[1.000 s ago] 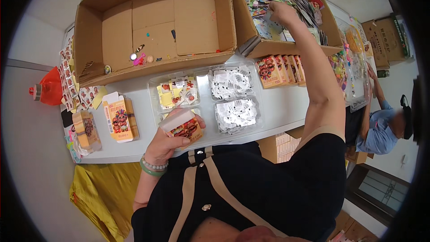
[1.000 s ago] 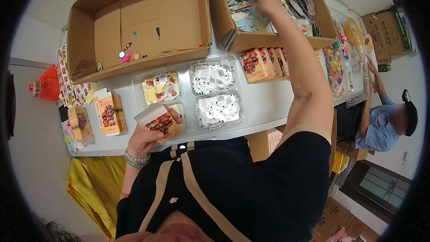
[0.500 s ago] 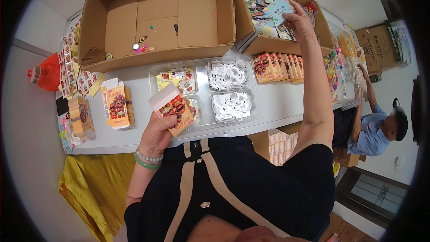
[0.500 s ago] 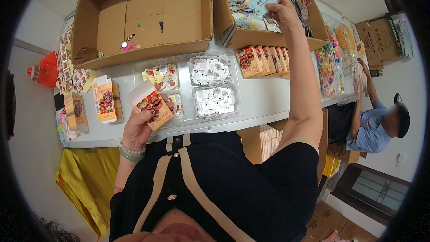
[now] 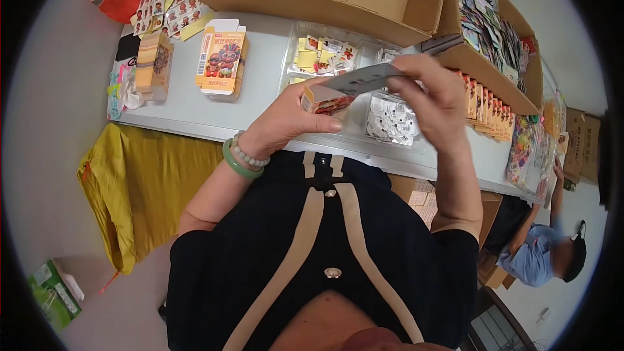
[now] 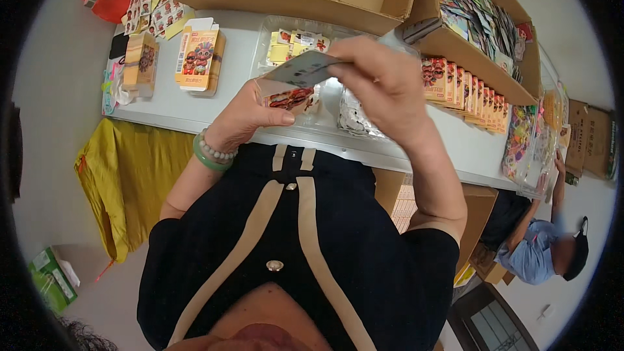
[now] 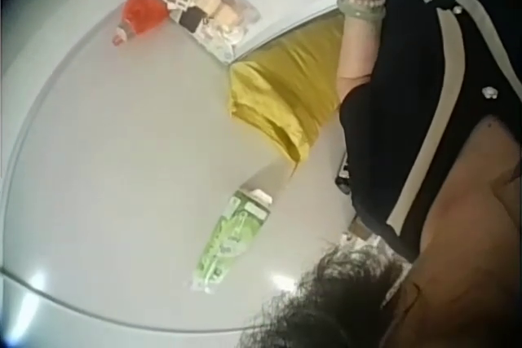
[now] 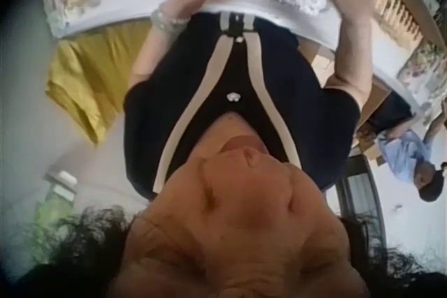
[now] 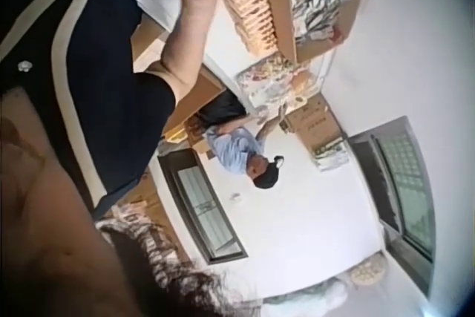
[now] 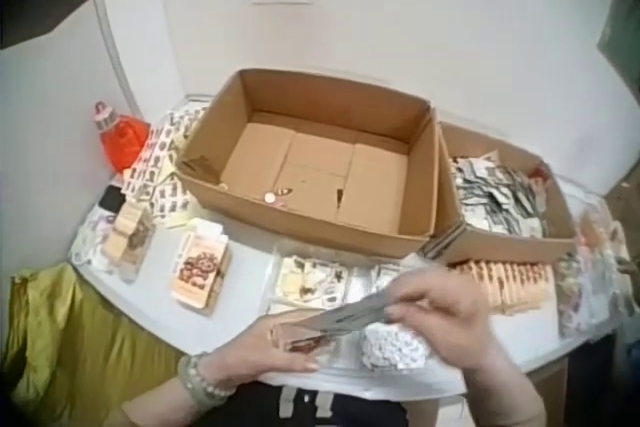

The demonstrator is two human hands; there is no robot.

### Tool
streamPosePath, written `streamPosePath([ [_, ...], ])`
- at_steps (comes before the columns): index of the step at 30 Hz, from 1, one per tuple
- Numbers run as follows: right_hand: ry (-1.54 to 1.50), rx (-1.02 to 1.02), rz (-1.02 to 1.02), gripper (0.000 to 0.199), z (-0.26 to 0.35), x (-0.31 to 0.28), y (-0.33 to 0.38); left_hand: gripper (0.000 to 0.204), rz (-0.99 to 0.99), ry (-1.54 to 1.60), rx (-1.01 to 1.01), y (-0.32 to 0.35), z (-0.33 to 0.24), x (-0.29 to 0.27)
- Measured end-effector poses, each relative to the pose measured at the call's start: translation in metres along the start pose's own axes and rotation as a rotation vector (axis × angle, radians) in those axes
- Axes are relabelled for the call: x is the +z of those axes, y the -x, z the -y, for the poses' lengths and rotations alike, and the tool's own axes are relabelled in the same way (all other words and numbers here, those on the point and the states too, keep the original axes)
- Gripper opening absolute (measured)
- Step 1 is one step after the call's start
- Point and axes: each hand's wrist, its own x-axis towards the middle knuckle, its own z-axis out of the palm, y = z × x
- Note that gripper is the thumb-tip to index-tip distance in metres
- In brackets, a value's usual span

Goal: Organizing and packing small product boxes and labels into larger shipping cartons on a factory workbench.

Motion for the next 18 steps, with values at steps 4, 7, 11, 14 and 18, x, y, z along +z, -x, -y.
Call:
streamPosePath([
  [4,0.197,-0.084,0.053,0.013,0.005,0.011,0.000,0.066,0.000,-0.049,-0.043,0.006,0.004,-0.007],
  [7,0.190,-0.035,-0.005,0.013,0.005,0.014,-0.002,0.063,0.029,-0.006,-0.064,0.007,0.003,-0.010],
  [11,0.153,-0.015,0.242,0.017,0.004,0.014,-0.007,0.062,0.099,-0.007,-0.067,0.003,0.004,-0.014],
  [14,0.554,-0.075,0.362,0.024,0.010,0.030,-0.011,0.058,0.096,0.014,-0.063,0.002,0.006,-0.020],
  [18,0.330,-0.013,0.124,0.022,0.003,0.029,-0.025,0.052,0.025,0.116,0.015,0.003,-0.004,-0.026],
])
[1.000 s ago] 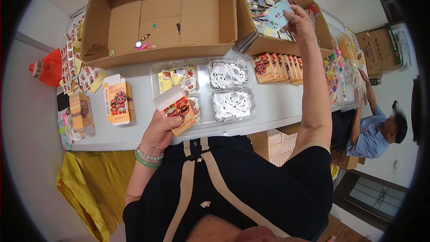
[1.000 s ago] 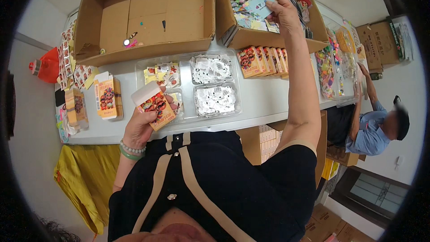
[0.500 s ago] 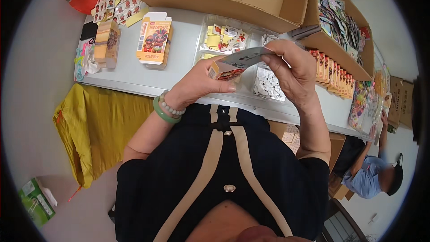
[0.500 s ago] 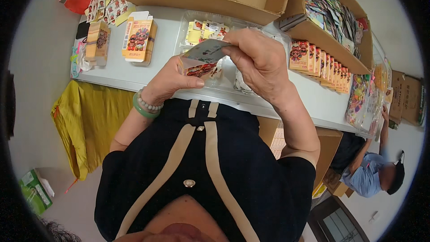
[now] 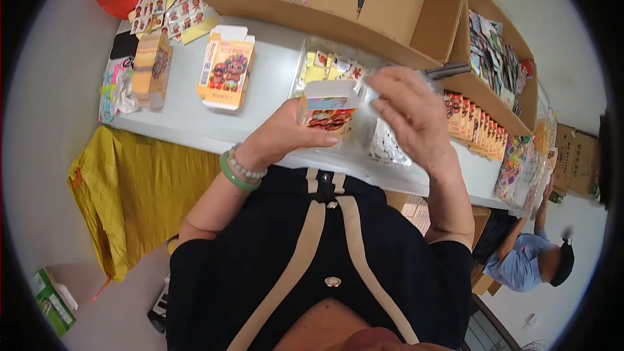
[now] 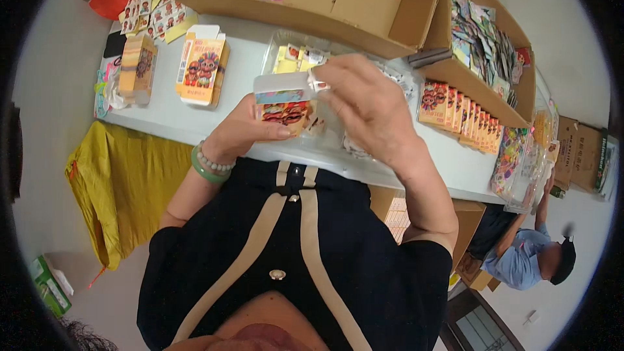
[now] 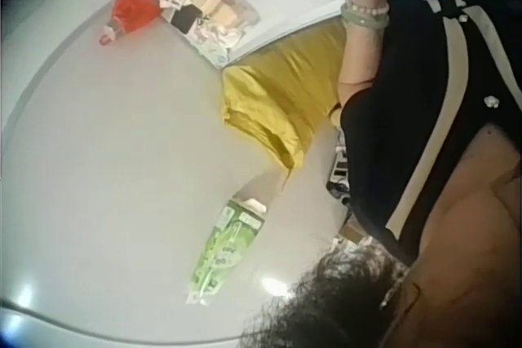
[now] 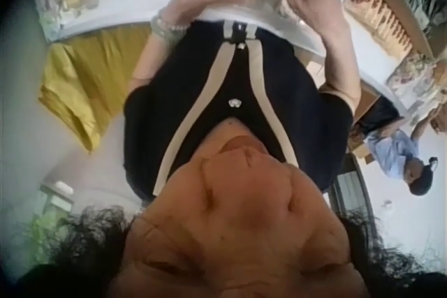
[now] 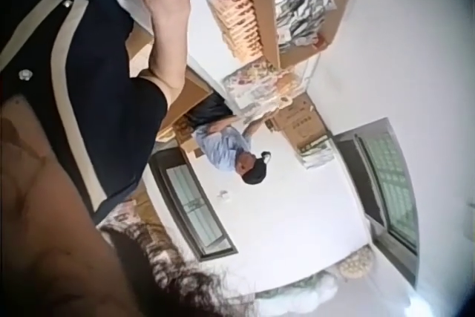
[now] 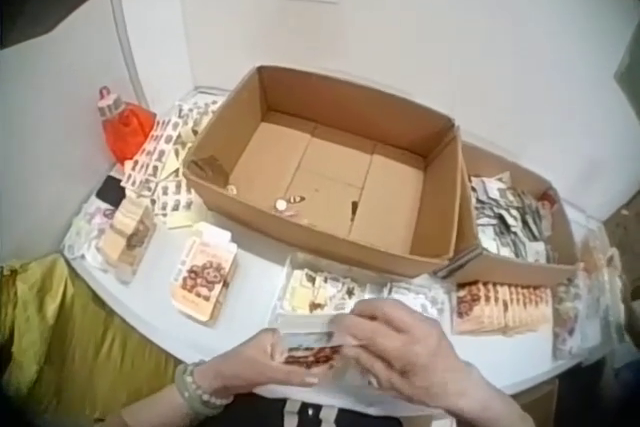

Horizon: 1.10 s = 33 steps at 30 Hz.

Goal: Organizing and packing small product boxes and labels into larger shipping cartons on a factory workbench.

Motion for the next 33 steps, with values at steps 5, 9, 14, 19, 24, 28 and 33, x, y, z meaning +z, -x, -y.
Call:
streamPosePath([
  [5,0.136,0.083,-0.007,0.019,-0.059,-0.021,-0.066,0.050,-0.103,0.029,0.013,0.003,-0.010,-0.014],
  [9,0.389,0.190,0.328,0.025,-0.113,0.000,-0.130,0.062,-0.171,0.007,-0.023,0.000,-0.018,-0.026],
  [14,0.291,0.180,0.620,0.046,-0.121,0.059,-0.193,0.068,-0.173,0.023,0.020,-0.005,-0.013,-0.039],
  [19,0.522,-0.413,0.798,0.048,-0.126,0.111,-0.213,0.067,-0.077,-0.046,-0.015,-0.013,-0.026,-0.046],
  [24,0.324,-0.379,0.717,0.029,-0.154,0.118,-0.208,0.066,0.017,-0.090,0.010,-0.019,-0.029,-0.057],
  [28,0.144,0.084,0.702,0.014,-0.156,0.093,-0.219,0.066,0.007,-0.019,-0.014,-0.017,-0.027,-0.061],
  [33,-0.530,0.601,0.609,0.016,-0.160,0.061,-0.220,0.070,-0.051,0.184,-0.049,-0.011,-0.019,-0.056],
])
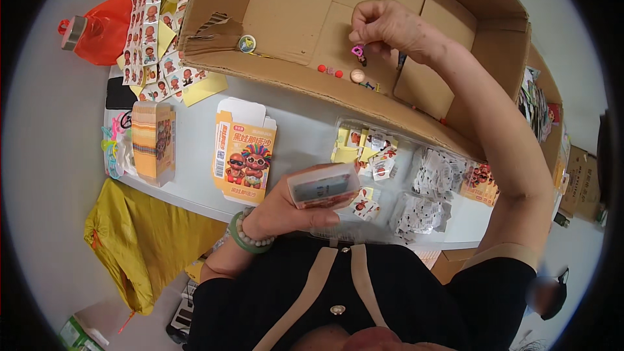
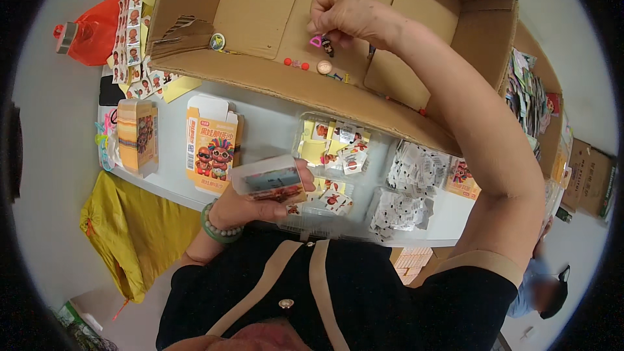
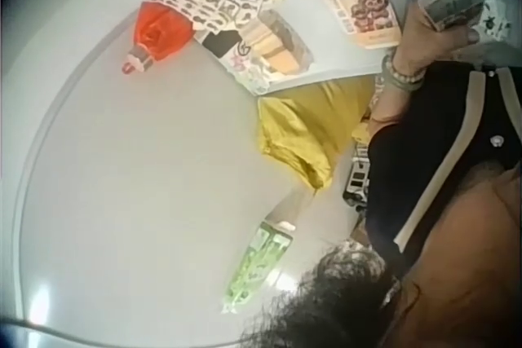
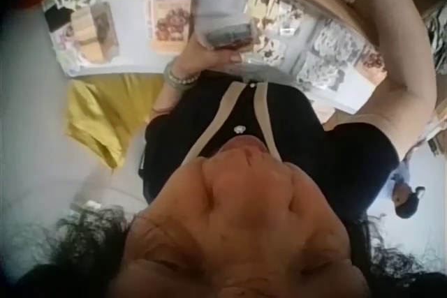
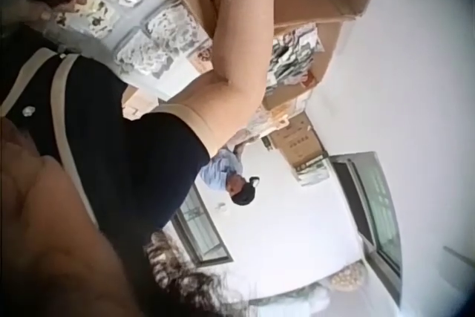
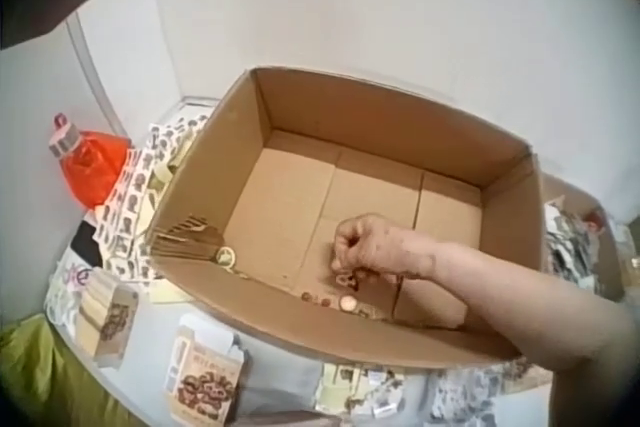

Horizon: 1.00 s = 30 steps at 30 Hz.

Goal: Organizing and packing small product boxes and labels into larger shipping cartons on a factory workbench.

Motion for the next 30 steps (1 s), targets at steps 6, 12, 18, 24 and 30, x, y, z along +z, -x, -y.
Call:
streamPosePath([
  [6,-0.242,-0.069,-0.023,0.010,0.036,0.030,0.067,0.068,-0.131,-0.051,-0.086,-0.004,-0.006,0.011],
  [12,0.362,-0.707,-0.269,0.011,0.037,0.099,0.139,0.045,-0.052,-0.085,0.076,-0.010,-0.001,0.031],
  [18,0.808,-0.822,-0.289,0.013,0.025,0.123,0.179,0.041,0.056,-0.145,-0.006,0.000,0.005,0.043],
  [24,0.366,-0.604,-0.679,0.011,-0.030,0.109,0.244,0.061,-0.068,-0.176,0.017,0.002,0.028,0.044],
  [30,0.576,0.071,-0.571,0.018,-0.115,0.141,0.301,0.071,-0.031,-0.113,0.083,-0.007,0.036,0.056],
])
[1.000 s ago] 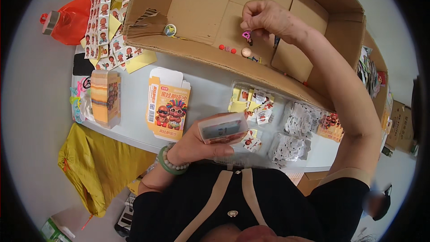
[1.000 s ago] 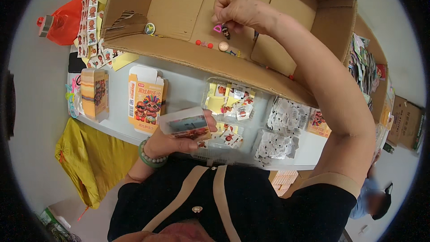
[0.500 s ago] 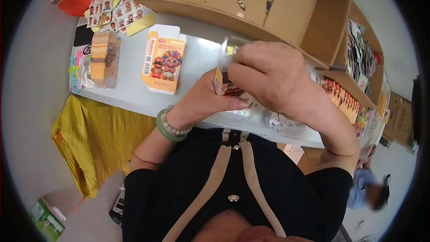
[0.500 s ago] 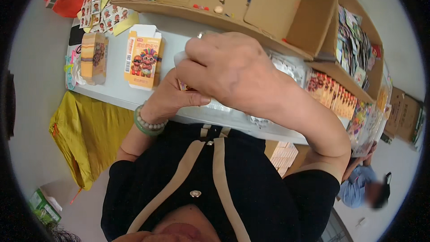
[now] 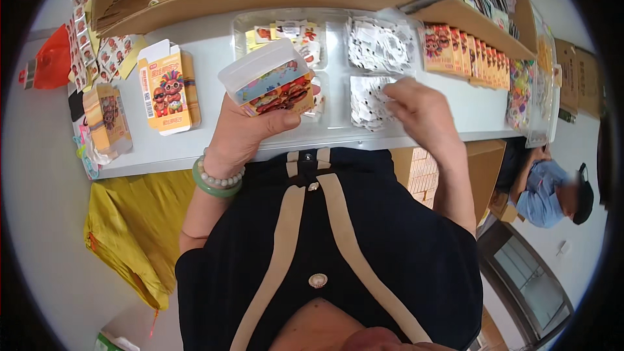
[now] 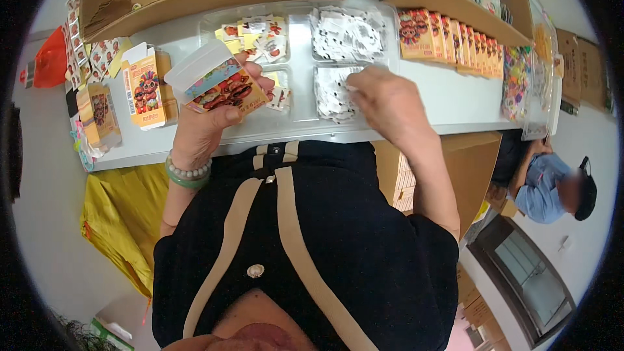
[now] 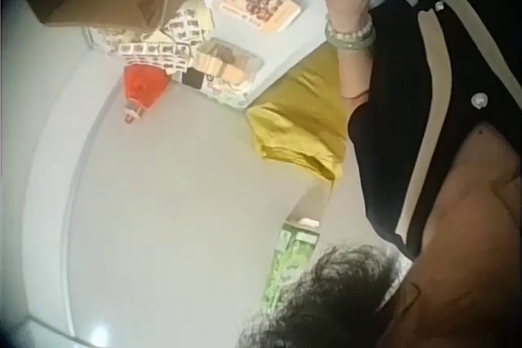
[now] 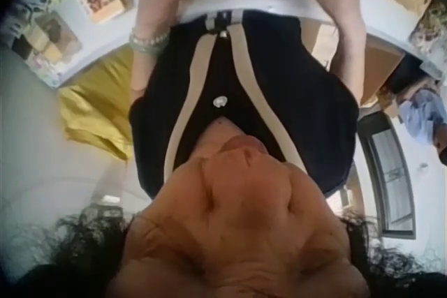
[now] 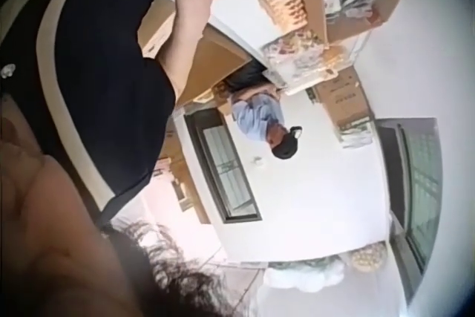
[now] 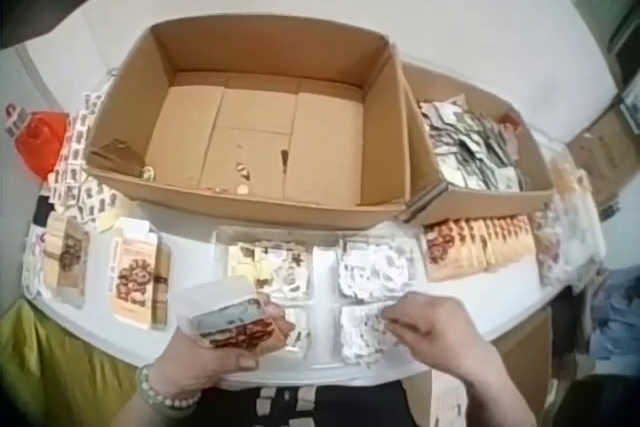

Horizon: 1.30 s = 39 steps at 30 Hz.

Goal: Organizing and packing small product boxes and labels into larger shipping cartons on a factory workbench.

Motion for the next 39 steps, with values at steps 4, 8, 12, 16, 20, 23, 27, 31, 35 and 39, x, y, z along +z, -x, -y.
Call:
streamPosePath([
  [4,0.099,0.000,-0.060,0.020,0.002,0.031,0.003,0.068,0.019,-0.088,-0.081,-0.003,0.007,0.013],
  [8,0.142,0.042,-0.047,0.010,-0.022,0.043,-0.001,0.061,0.010,-0.130,-0.111,0.002,0.013,0.018],
  [12,-0.075,0.039,-0.225,0.007,-0.021,0.032,0.005,0.053,0.023,-0.166,-0.103,0.007,0.016,0.018],
  [16,-0.906,0.276,-0.125,0.006,-0.029,0.023,0.007,0.050,0.030,-0.215,-0.132,0.008,0.019,0.022],
  [20,-1.196,0.289,-0.125,0.005,-0.032,0.015,0.008,0.050,0.042,-0.276,-0.175,0.007,0.021,0.027],
  [23,-1.316,0.292,-0.148,0.004,-0.038,0.016,0.011,0.051,0.050,-0.294,-0.179,0.007,0.023,0.028],
  [27,-0.955,0.289,-0.258,0.002,-0.036,0.030,0.013,0.050,0.067,-0.331,-0.186,0.005,0.025,0.027],
  [31,-0.891,0.410,-0.242,0.004,-0.034,0.028,0.009,0.048,0.077,-0.330,-0.192,0.004,0.027,0.027],
  [35,-1.048,0.298,-0.290,0.003,-0.034,0.031,0.005,0.046,0.072,-0.314,-0.203,0.004,0.026,0.027],
  [39,-1.040,0.329,-0.289,0.008,-0.029,0.028,0.006,0.047,0.075,-0.323,-0.206,0.004,0.028,0.024],
])
